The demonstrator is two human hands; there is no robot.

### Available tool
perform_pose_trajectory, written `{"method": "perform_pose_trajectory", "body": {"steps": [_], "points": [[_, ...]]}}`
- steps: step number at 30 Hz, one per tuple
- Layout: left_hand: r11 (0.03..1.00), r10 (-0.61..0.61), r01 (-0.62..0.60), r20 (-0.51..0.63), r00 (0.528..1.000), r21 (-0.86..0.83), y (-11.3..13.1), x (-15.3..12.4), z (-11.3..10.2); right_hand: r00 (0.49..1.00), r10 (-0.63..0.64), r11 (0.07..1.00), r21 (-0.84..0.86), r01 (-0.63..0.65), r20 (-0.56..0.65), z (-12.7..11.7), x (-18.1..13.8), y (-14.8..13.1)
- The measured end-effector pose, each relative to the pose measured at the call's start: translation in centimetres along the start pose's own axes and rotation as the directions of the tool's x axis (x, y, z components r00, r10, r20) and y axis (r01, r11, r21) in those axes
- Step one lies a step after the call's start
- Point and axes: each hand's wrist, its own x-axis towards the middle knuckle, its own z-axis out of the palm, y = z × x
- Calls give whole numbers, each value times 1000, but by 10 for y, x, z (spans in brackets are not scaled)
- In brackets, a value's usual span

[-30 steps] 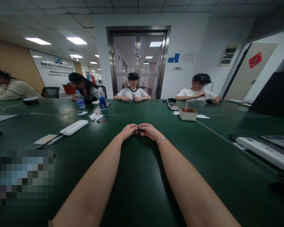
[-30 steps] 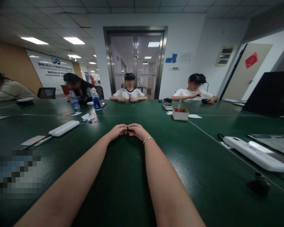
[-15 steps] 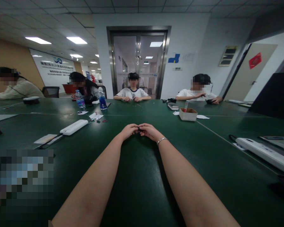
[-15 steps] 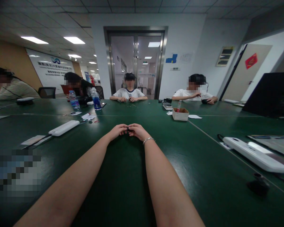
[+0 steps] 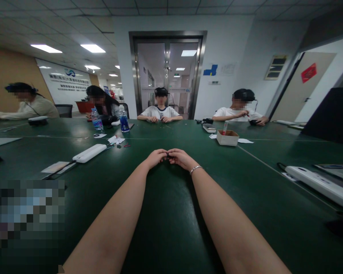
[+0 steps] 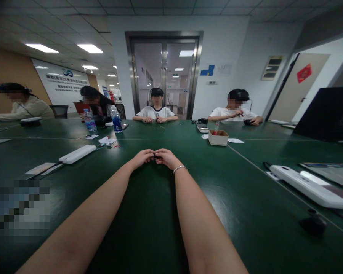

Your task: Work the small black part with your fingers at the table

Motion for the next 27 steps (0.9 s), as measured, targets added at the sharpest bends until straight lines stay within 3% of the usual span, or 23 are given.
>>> {"method": "perform_pose_trajectory", "body": {"steps": [27], "points": [[1000,21,-21,8,1000,14,-7,3,-1,1000,1,1000,-3,-1,8,0,-1,-1]]}}
